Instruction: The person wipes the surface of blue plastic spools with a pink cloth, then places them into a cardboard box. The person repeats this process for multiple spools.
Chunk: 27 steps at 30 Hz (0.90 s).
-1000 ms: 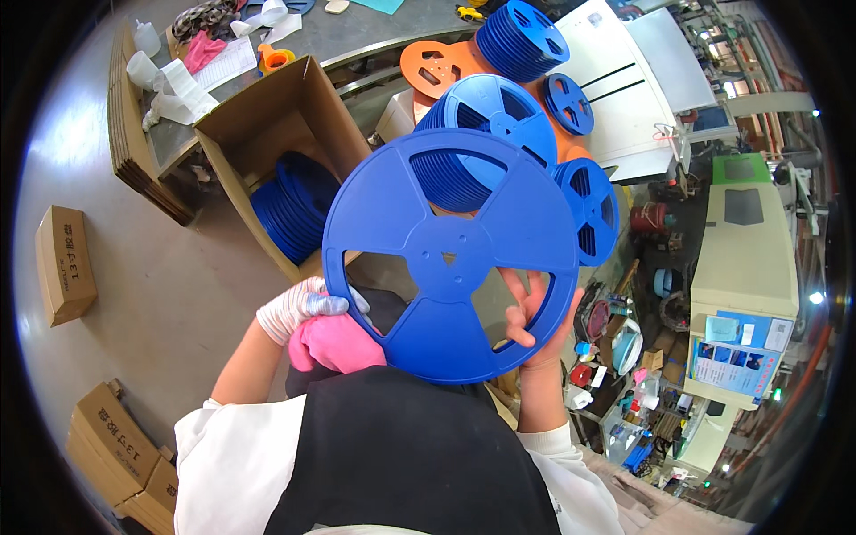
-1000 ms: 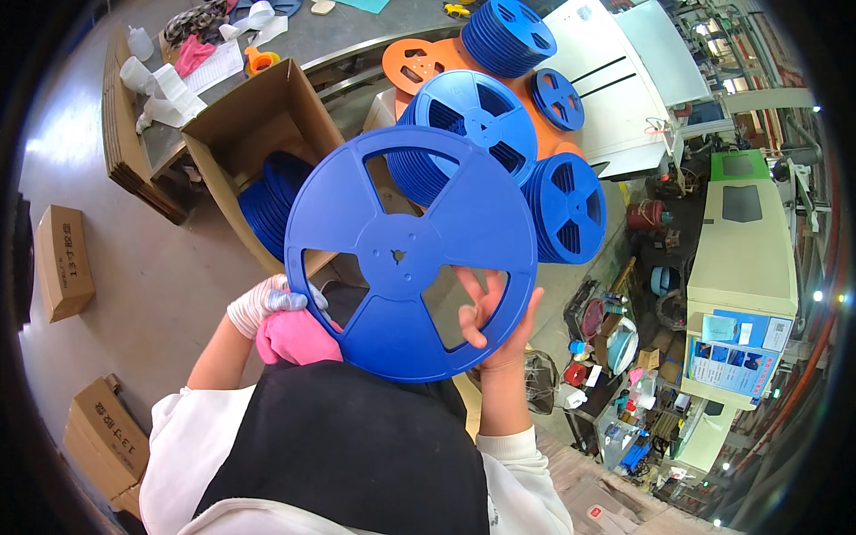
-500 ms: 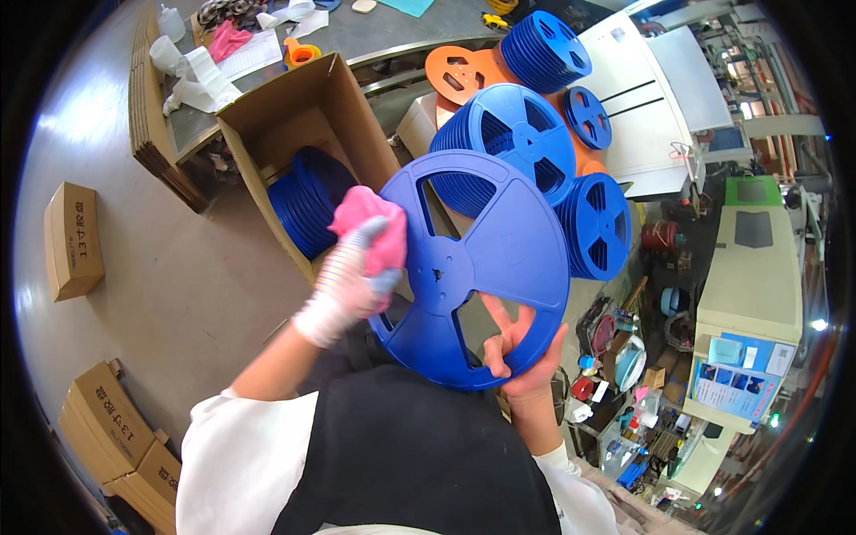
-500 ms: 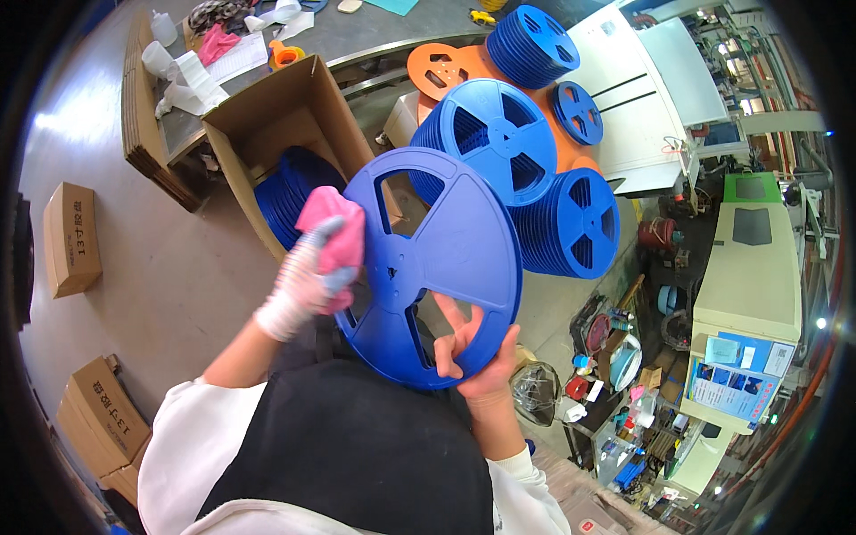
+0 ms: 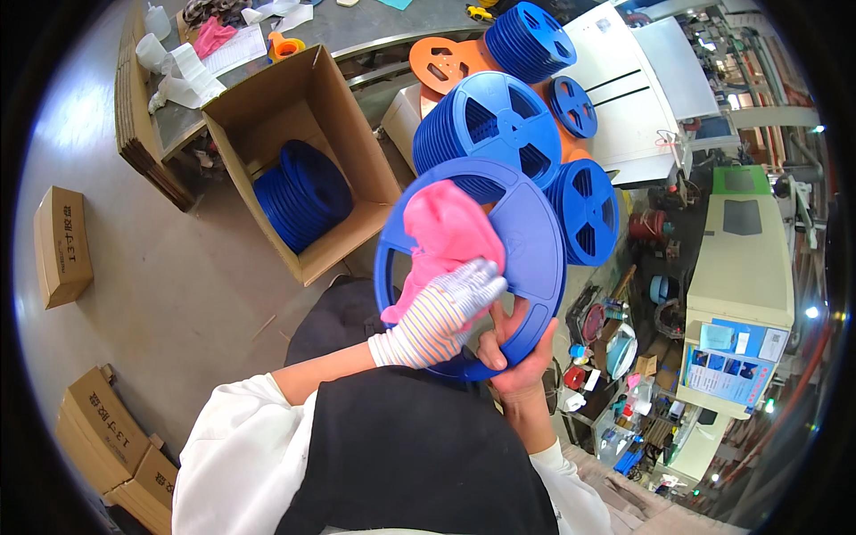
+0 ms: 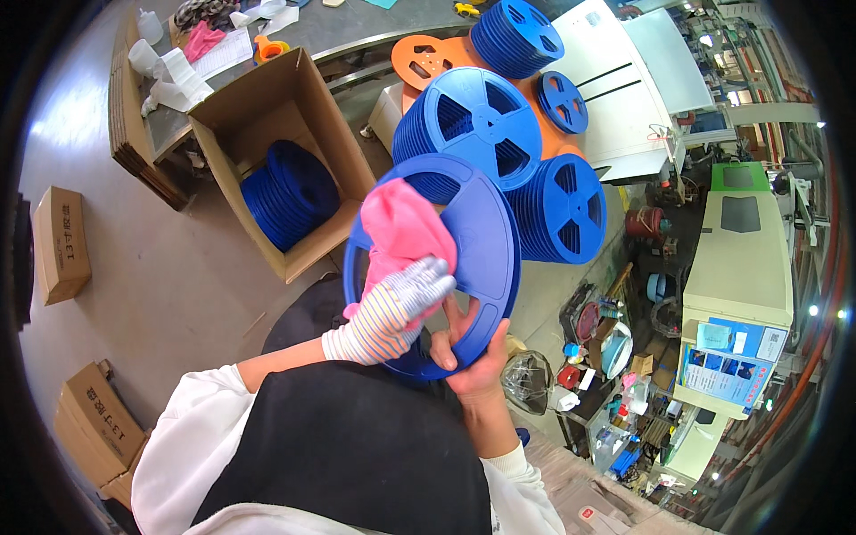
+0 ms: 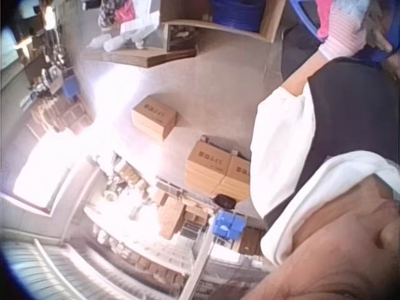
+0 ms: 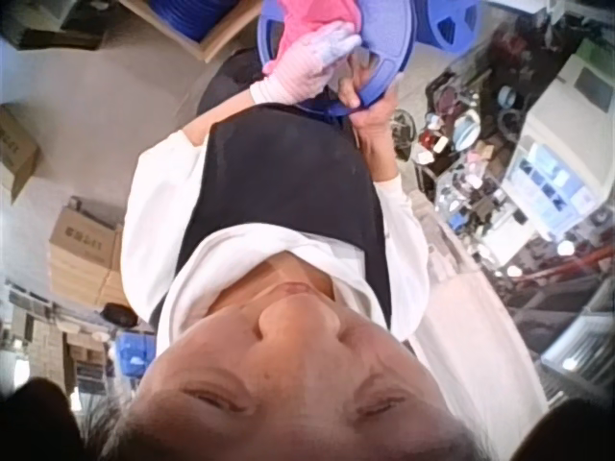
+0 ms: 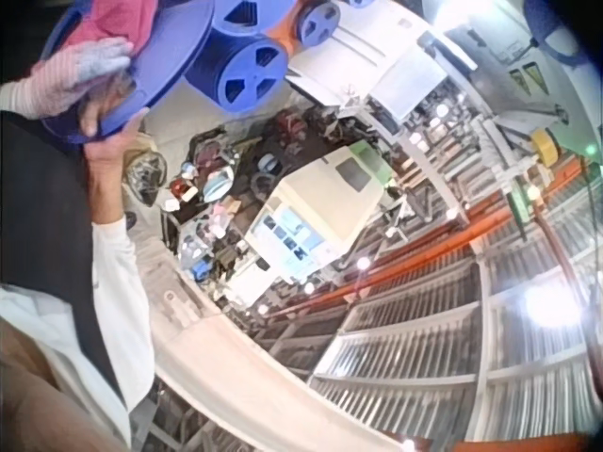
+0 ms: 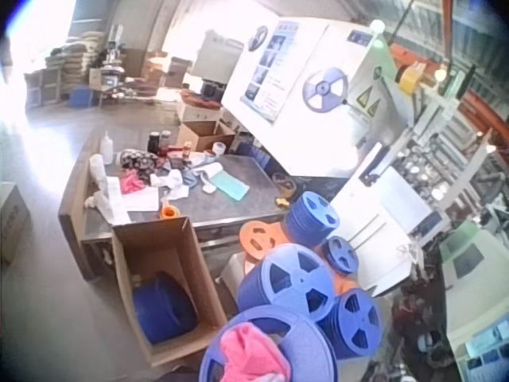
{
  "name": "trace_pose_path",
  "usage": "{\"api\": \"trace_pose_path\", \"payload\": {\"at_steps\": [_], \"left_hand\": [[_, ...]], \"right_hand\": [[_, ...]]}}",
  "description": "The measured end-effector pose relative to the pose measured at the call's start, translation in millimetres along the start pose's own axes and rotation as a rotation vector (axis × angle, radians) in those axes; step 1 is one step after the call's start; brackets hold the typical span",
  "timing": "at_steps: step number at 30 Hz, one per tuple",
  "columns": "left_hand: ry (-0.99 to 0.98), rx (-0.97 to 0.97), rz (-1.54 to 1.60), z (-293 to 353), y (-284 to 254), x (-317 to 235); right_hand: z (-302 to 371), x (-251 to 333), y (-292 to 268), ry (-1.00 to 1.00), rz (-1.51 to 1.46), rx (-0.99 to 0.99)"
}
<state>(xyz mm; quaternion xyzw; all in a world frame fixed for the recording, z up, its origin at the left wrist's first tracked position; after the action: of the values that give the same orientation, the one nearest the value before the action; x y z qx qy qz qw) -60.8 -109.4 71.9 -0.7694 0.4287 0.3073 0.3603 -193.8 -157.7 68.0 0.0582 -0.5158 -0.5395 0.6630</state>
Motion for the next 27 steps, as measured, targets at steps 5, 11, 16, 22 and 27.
{"api": "trace_pose_path", "payload": {"at_steps": [5, 11, 16, 22, 27], "left_hand": [[-0.776, -0.524, 1.542, 20.7, 39.5, 92.9], [0.020, 0.152, 0.167, -10.8, 12.5, 0.4], [-0.110, 0.156, -0.055, 0.9, 7.9, 46.2], [-0.915, -0.649, 0.690, 126.9, -32.2, 183.5], [-0.796, -0.536, 0.756, 135.3, -93.9, 157.4]], "right_hand": [[2.0, -3.3, 4.2, 0.012, -0.062, 0.058], [15.4, -11.7, -16.5, 0.011, -0.150, -0.102], [21.9, -10.8, -32.3, -0.032, -0.234, -0.007], [41.9, 8.3, -48.6, -0.183, -0.352, 0.083], [33.6, 29.8, -35.3, -0.250, -0.398, 0.251]]}}
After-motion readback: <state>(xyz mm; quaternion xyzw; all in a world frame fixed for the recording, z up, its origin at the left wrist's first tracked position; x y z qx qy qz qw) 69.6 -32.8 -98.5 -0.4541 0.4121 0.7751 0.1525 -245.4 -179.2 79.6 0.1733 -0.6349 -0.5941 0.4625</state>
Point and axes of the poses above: each hand's wrist, its own z-axis away from the middle knuckle, its own y-axis out of the palm, x = y × z, the point moved 7 cm from there along -z, towards the middle knuckle, and after that the axes turned 6 degrees about y, right-handed, at the moved point
